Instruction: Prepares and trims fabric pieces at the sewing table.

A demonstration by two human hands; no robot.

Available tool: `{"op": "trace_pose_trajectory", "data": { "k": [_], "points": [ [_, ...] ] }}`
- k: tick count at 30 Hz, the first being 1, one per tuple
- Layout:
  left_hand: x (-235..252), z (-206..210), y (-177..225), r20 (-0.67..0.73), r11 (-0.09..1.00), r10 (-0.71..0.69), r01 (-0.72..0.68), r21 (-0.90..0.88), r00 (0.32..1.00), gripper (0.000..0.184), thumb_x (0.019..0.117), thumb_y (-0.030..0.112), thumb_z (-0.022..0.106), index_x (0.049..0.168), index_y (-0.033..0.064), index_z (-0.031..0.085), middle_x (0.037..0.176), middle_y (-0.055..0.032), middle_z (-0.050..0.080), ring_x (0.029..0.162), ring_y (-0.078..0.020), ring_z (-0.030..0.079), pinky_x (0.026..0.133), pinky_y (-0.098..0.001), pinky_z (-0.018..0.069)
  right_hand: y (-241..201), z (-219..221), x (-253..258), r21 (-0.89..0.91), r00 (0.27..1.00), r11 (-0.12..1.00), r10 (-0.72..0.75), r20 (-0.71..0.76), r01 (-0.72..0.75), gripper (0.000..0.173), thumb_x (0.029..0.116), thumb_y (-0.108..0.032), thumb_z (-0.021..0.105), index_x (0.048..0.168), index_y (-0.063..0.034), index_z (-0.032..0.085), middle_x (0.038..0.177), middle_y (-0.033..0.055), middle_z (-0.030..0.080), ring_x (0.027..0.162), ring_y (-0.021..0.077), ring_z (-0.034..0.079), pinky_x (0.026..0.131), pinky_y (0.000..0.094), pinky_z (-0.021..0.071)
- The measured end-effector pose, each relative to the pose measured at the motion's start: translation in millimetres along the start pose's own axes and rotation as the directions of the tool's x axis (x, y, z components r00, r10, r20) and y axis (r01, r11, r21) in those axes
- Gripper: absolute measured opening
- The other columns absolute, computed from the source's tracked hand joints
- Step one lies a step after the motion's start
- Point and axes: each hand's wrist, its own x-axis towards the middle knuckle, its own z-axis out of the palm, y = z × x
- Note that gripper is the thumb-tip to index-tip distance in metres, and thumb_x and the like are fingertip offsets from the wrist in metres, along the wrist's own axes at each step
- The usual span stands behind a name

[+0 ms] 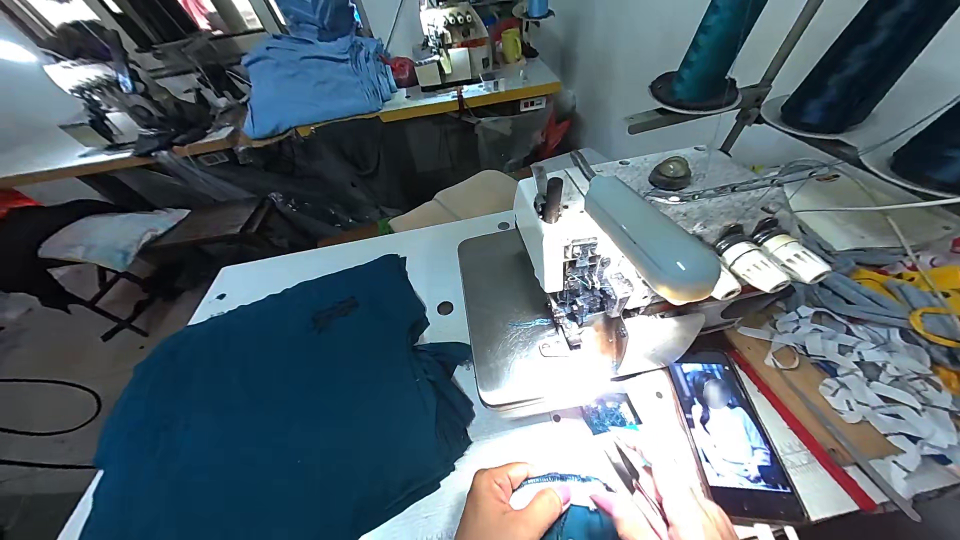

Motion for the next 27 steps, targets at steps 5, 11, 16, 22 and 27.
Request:
{"op": "trace_pose_trajectory", "data": {
  "k": [5,11,16,22,27],
  "points": [
    [1,4,0,-0.042,1.0,-0.012,0.011,-0.014,0.999,0.003,0.0854,0.0,0.074,0.085,0.0029,0.074,0.073,-0.0003,0.074,0.068,-0.0033,0.07,0.067,-0.0226,0.0588,-13,16,-19,-0.005,0.996,0.997,-0.082,0.037,0.083,0.036,0.1015,-0.018,0.061,0.122,0.0114,0.067,0.088,0.0202,0.071,0.07,0.0263,0.068,0.065,0.0391,0.0579],
    [-2,7,24,-0.063,0.993,-0.117,0.116,-0.021,0.991,0.012,0.0867,-0.006,0.071,0.086,0.006,0.073,0.074,0.0044,0.074,0.069,-0.0003,0.069,0.068,-0.0193,0.0575,-6,25,-18,0.029,0.99,0.99,-0.137,-0.033,0.138,0.034,0.0964,-0.013,0.067,0.119,0.0127,0.068,0.089,0.0199,0.073,0.075,0.0223,0.07,0.074,0.0305,0.0582],
    [0,3,8,-0.048,0.997,-0.058,0.055,-0.057,0.997,0.007,0.0866,-0.004,0.072,0.088,0.0024,0.076,0.077,-0.0004,0.075,0.07,-0.0036,0.071,0.07,-0.0223,0.0596,-5,27,-18,0.022,0.992,0.992,-0.122,-0.034,0.123,0.033,0.0955,-0.01,0.066,0.118,0.013,0.069,0.088,0.0198,0.072,0.074,0.0226,0.069,0.072,0.0306,0.058],
    [0,2,1,-0.039,0.998,-0.01,0.007,-0.062,0.999,0.008,0.0871,-0.004,0.069,0.087,0.0022,0.075,0.073,0.0006,0.074,0.067,-0.0026,0.07,0.067,-0.0215,0.0586,-9,26,-18,0.026,0.994,0.995,-0.098,-0.049,0.099,0.031,0.0985,-0.012,0.064,0.116,0.0132,0.069,0.088,0.0211,0.073,0.073,0.0237,0.069,0.074,0.0298,0.0575],
    [0,1,1,-0.043,0.998,-0.013,0.01,-0.064,0.999,0.009,0.0876,-0.003,0.068,0.087,0.0026,0.075,0.073,0.0014,0.073,0.067,-0.0017,0.069,0.066,-0.0209,0.0583,-11,26,-18,0.025,0.995,0.996,-0.085,-0.056,0.087,0.032,0.0994,-0.015,0.064,0.115,0.0123,0.07,0.09,0.0215,0.073,0.077,0.0237,0.07,0.077,0.0287,0.0572]
  ]
}}
